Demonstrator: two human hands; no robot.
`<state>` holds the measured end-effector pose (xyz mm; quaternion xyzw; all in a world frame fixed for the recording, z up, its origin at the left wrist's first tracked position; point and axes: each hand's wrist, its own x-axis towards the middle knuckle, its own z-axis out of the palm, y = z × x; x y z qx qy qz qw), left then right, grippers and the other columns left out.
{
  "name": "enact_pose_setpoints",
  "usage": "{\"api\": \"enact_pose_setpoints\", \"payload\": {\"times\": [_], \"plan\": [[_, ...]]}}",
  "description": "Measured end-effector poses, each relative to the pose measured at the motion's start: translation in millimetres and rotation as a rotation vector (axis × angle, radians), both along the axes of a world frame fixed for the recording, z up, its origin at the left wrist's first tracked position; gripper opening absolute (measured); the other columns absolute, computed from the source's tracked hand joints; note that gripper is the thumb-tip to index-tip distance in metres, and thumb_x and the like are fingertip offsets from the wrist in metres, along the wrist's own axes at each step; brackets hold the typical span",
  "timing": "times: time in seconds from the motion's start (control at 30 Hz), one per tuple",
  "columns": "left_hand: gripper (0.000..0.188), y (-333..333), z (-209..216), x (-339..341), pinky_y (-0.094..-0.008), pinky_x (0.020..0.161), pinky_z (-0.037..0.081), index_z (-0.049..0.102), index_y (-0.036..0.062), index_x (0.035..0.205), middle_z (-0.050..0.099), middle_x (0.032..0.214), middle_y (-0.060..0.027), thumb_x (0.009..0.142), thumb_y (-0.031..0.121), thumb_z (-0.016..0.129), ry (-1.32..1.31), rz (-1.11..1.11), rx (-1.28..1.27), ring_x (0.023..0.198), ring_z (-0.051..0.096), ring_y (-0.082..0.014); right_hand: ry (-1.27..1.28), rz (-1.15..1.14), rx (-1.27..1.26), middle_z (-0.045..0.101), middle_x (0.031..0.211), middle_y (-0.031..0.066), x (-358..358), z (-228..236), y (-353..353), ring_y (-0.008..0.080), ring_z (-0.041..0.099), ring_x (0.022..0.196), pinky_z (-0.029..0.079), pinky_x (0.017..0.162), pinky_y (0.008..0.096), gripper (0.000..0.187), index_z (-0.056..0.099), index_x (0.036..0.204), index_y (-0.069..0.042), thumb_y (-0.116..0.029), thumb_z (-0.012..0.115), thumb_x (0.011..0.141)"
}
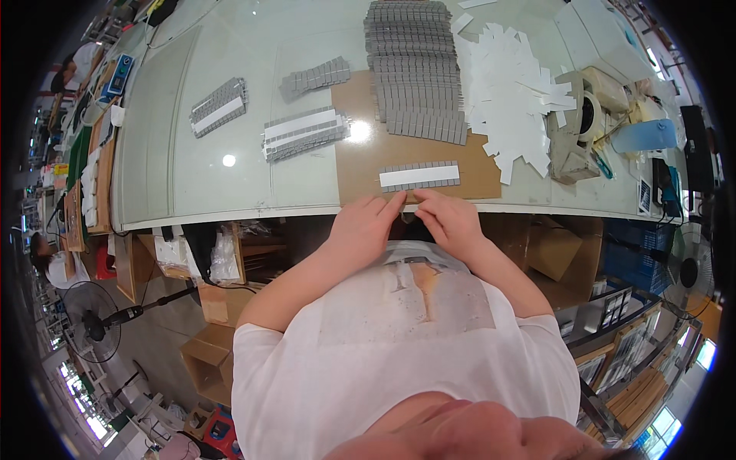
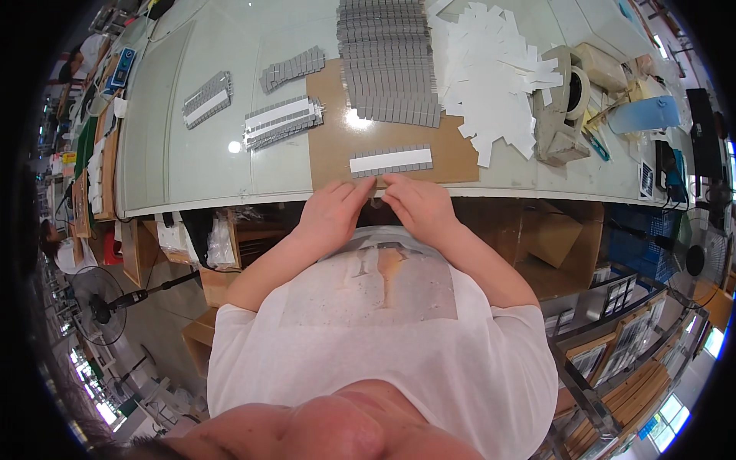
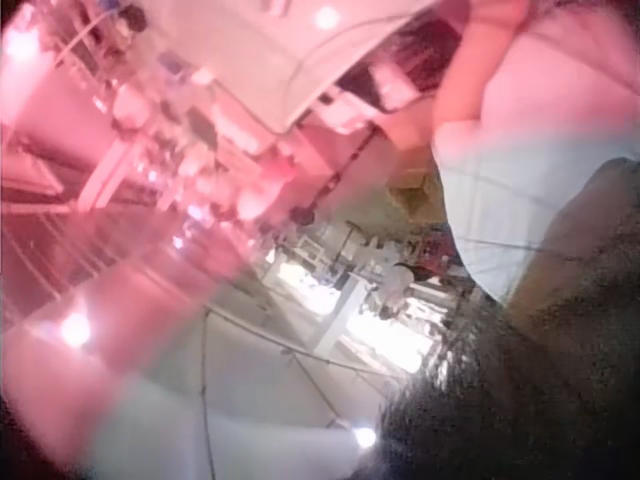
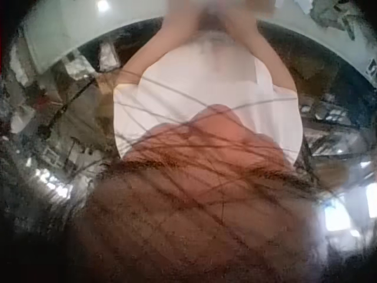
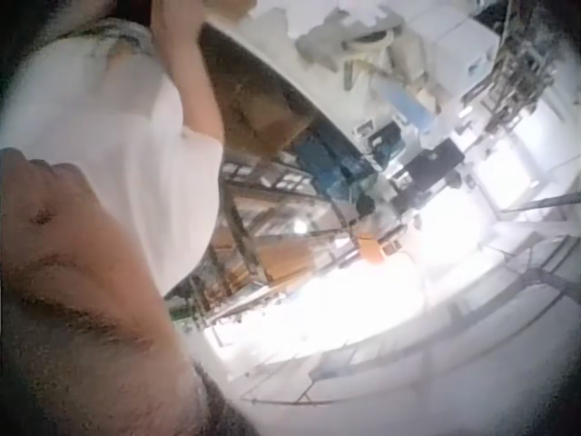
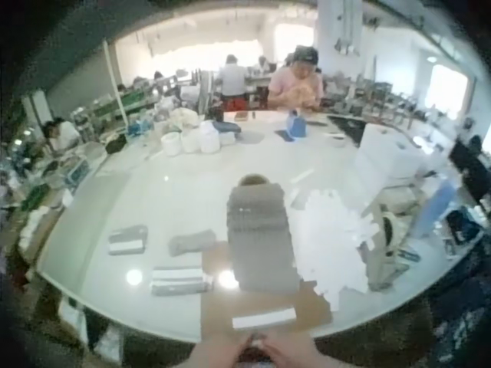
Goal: Assembling small metal plates onto an adhesive strip at a factory workbench.
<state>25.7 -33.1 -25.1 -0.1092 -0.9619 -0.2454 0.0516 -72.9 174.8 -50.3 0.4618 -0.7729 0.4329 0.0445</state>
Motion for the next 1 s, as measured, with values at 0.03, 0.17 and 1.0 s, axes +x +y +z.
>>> {"api": "enact_pose_setpoints", "payload": {"times": [0.03, 0.17, 1.0], "plan": [[0.057, 0.6, -0.9, -0.2, -0.04, 0.072, 0.053, 0.057, 0.0031, 0.141, 0.064, 0.091, -0.0084, 0.084, 0.006, 0.064, 0.004, -0.009, -0.031, 0.085, 0.062, -0.0275, 0.0, 0.002, -0.001, 0.075, 0.111, 0.0096, -0.1, -0.3, -2.8, 0.0289, 0.072, 0.082, 0.058, 0.067, 0.0367, 0.014, 0.065, 0.097, -0.007, -0.008, 0.075, 0.088], [0.061, 3.2, -0.2, -2.3, -0.0394, 0.072, 0.053, 0.056, 0.0021, 0.142, 0.064, 0.091, -0.0077, 0.082, 0.006, 0.064, -0.007, 0.001, -0.05, 0.086, 0.062, -0.0268, 0.062, 0.008, 0.008, 0.075, 0.114, 0.009, -1.3, -1.6, -8.3, 0.0267, 0.072, 0.078, 0.057, 0.064, 0.0357, 0.014, 0.065, 0.097, -0.008, -0.009, 0.075, 0.088], [0.031, -1.5, 13.4, -28.6, -0.0422, 0.073, 0.055, 0.066, 0.0069, 0.124, 0.073, 0.093, -0.0128, 0.097, 0.022, 0.069, -0.082, 0.163, 0.203, 0.086, 0.07, -0.0321, -0.068, -0.492, -0.025, 0.071, 0.082, 0.0106, -13.8, 2.0, 9.8, 0.0292, 0.069, 0.071, 0.053, 0.062, 0.0367, 0.006, 0.071, 0.091, -0.007, -0.01, 0.075, 0.09]]}}
